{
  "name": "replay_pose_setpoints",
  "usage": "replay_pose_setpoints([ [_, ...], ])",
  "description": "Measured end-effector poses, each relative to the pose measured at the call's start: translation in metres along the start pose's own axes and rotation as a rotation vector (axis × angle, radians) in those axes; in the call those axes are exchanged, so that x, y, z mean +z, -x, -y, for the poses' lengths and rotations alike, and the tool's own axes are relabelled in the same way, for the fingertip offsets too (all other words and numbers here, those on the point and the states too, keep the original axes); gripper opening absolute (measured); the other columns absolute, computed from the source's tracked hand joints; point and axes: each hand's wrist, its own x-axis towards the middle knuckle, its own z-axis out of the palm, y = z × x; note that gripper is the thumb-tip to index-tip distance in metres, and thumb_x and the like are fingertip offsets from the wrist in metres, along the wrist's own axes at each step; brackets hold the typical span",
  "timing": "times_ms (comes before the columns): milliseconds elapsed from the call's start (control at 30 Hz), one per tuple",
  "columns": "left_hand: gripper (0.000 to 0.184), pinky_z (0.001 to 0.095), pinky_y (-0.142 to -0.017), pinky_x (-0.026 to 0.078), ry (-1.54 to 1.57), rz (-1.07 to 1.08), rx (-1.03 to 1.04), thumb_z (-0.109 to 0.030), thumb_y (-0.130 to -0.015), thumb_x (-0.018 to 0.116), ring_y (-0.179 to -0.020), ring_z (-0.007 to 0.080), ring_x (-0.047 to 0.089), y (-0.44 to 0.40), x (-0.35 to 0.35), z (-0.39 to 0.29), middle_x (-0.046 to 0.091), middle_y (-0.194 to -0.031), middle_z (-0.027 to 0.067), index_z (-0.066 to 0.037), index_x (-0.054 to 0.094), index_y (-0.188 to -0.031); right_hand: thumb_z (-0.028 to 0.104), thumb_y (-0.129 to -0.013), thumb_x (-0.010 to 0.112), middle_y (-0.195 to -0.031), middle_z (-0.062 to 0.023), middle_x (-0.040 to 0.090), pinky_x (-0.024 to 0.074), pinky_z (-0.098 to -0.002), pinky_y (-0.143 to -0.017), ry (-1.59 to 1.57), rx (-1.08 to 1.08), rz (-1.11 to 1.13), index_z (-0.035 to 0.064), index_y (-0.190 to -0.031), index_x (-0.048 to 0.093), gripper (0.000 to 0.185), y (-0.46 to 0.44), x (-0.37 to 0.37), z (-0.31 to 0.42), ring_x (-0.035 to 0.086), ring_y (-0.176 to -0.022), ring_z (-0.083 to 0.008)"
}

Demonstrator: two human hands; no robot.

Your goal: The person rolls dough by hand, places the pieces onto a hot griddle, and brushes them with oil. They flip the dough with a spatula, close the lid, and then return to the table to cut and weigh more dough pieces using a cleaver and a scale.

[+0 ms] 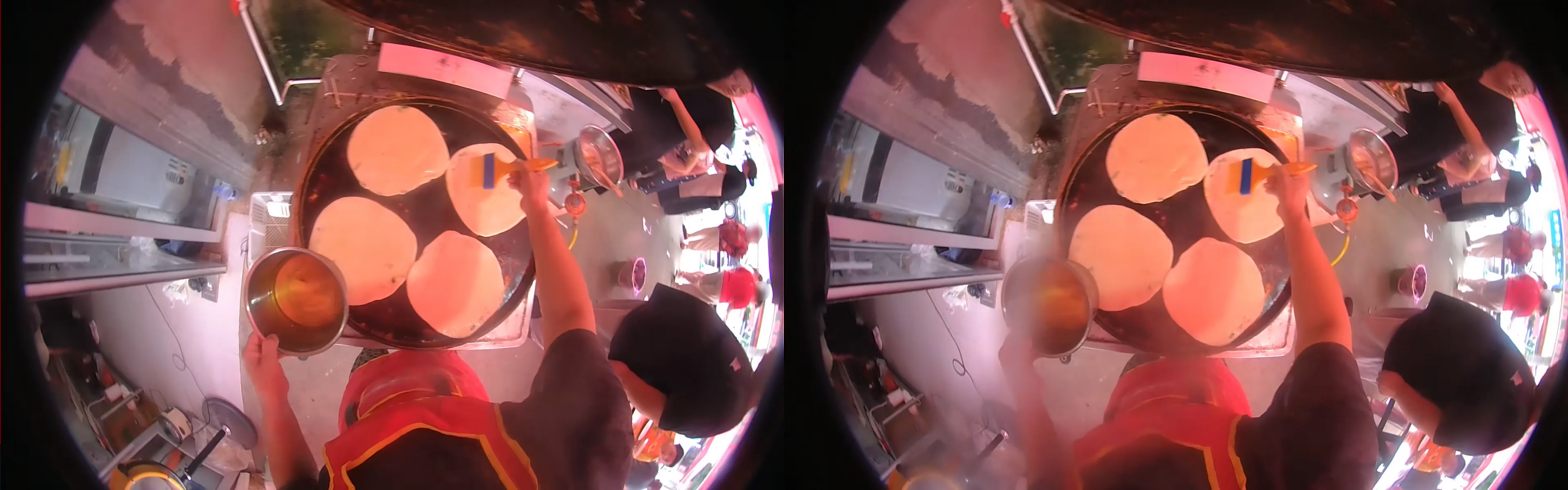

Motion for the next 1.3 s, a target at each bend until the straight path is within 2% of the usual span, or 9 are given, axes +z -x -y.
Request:
replay_pose_setpoints([
  [167, 0.026, 0.0266, -0.067, 0.051, -0.087, 0.007, -0.02, -0.007, -0.085, 0.048, -0.078, 0.0123, 0.06, 0.008, 0.005, 0.005, 0.062, -0.092, 0.0063, 0.002, 0.059, -0.107, 0.032, -0.086, 0.056, -0.069, -0.0162, 0.064, 0.0506, -0.0414, -0.055, 0.963, -0.699, -0.109, 0.0041, -0.088, 0.062, 0.028, -0.059, -0.056, -0.021, 0.063, -0.059, -0.0337],
  [267, 0.027, 0.0267, -0.067, 0.051, -0.103, 0.013, -0.022, -0.008, -0.085, 0.048, -0.079, 0.0126, 0.06, 0.015, 0.013, 0.008, 0.062, -0.092, 0.0063, 0.003, 0.059, -0.107, 0.026, -0.088, 0.052, -0.071, -0.0182, 0.062, 0.0458, -0.0452, -0.057, 0.969, -0.678, -0.067, 0.0018, -0.085, 0.061, 0.026, -0.052, -0.011, -0.008, 0.061, -0.066, -0.0384],
  [400, 0.028, 0.0267, -0.068, 0.051, -0.181, 0.01, -0.048, -0.008, -0.084, 0.048, -0.081, 0.013, 0.06, 0.025, 0.029, 0.002, 0.062, -0.094, 0.0063, 0.004, 0.059, -0.107, 0.015, -0.08, 0.051, -0.078, -0.0124, 0.062, 0.0498, -0.0402, -0.065, 0.934, -1.137, 0.338, 0.0074, -0.092, 0.06, 0.017, 0.023, 0.067, -0.03, 0.061, -0.075, -0.0297],
  [567, 0.028, 0.026, -0.066, 0.049, -0.111, 0.046, -0.036, -0.009, -0.085, 0.048, -0.078, 0.0117, 0.058, 0.033, 0.045, -0.003, 0.061, -0.091, 0.0052, 0.003, 0.059, -0.107, 0.028, -0.081, 0.059, -0.065, -0.0203, 0.061, 0.0496, -0.0424, -0.06, 0.876, -0.353, 0.328, 0.0003, -0.073, 0.064, 0.029, 0.087, 0.035, 0.003, 0.063, -0.065, -0.0348],
  [700, 0.029, 0.0254, -0.064, 0.047, -0.139, 0.101, 0.005, -0.01, -0.085, 0.048, -0.075, 0.0106, 0.056, 0.034, 0.043, 0.006, 0.06, -0.089, 0.0042, 0.003, 0.059, -0.108, 0.022, -0.087, 0.055, -0.067, -0.0214, 0.061, 0.0483, -0.0417, -0.058, 0.898, -0.327, 0.078, -0.0007, -0.076, 0.064, 0.027, 0.037, -0.056, 0.022, 0.064, -0.063, -0.0321],
  [867, 0.027, 0.0247, -0.065, 0.048, -0.117, 0.09, 0.014, -0.01, -0.085, 0.047, -0.075, 0.0107, 0.057, 0.042, 0.055, -0.013, 0.06, -0.088, 0.0038, 0.003, 0.059, -0.106, 0.013, -0.076, 0.059, -0.084, -0.0142, 0.061, 0.0503, -0.0413, -0.066, 1.066, -1.102, 0.235, 0.0068, -0.094, 0.063, 0.019, 0.022, -0.079, -0.013, 0.062, -0.076, -0.029],
  [1000, 0.026, 0.0246, -0.064, 0.048, 0.004, 0.094, -0.018, -0.009, -0.085, 0.047, -0.075, 0.0103, 0.057, 0.036, 0.05, -0.007, 0.06, -0.087, 0.004, 0.003, 0.059, -0.105, 0.016, -0.076, 0.061, -0.085, -0.0108, 0.062, 0.0501, -0.0385, -0.066, 0.86, -0.912, 0.517, 0.0055, -0.096, 0.064, 0.023, 0.148, -0.029, -0.01, 0.063, -0.079, -0.0263],
  [1200, 0.024, 0.0252, -0.063, 0.049, -0.104, 0.151, 0.06, -0.008, -0.086, 0.047, -0.071, 0.0108, 0.059, 0.036, 0.035, -0.016, 0.061, -0.085, 0.0051, 0.004, 0.059, -0.102, 0.027, -0.082, 0.062, -0.068, -0.016, 0.063, 0.0492, -0.034, -0.06, 0.346, -0.015, 0.415, -0.0003, -0.08, 0.065, 0.027, 0.218, -0.015, -0.011, 0.064, -0.066, -0.0296],
  [1300, 0.024, 0.0257, -0.064, 0.05, -0.112, 0.17, 0.058, -0.008, -0.086, 0.047, -0.071, 0.0117, 0.06, 0.03, 0.026, -0.013, 0.062, -0.085, 0.0058, 0.004, 0.059, -0.102, 0.021, -0.085, 0.059, -0.064, -0.0171, 0.062, 0.0485, -0.0348, -0.057, 0.613, -0.2, 0.118, 0.0011, -0.075, 0.065, 0.023, 0.164, -0.048, -0.044, 0.063, -0.061, -0.0315],
])
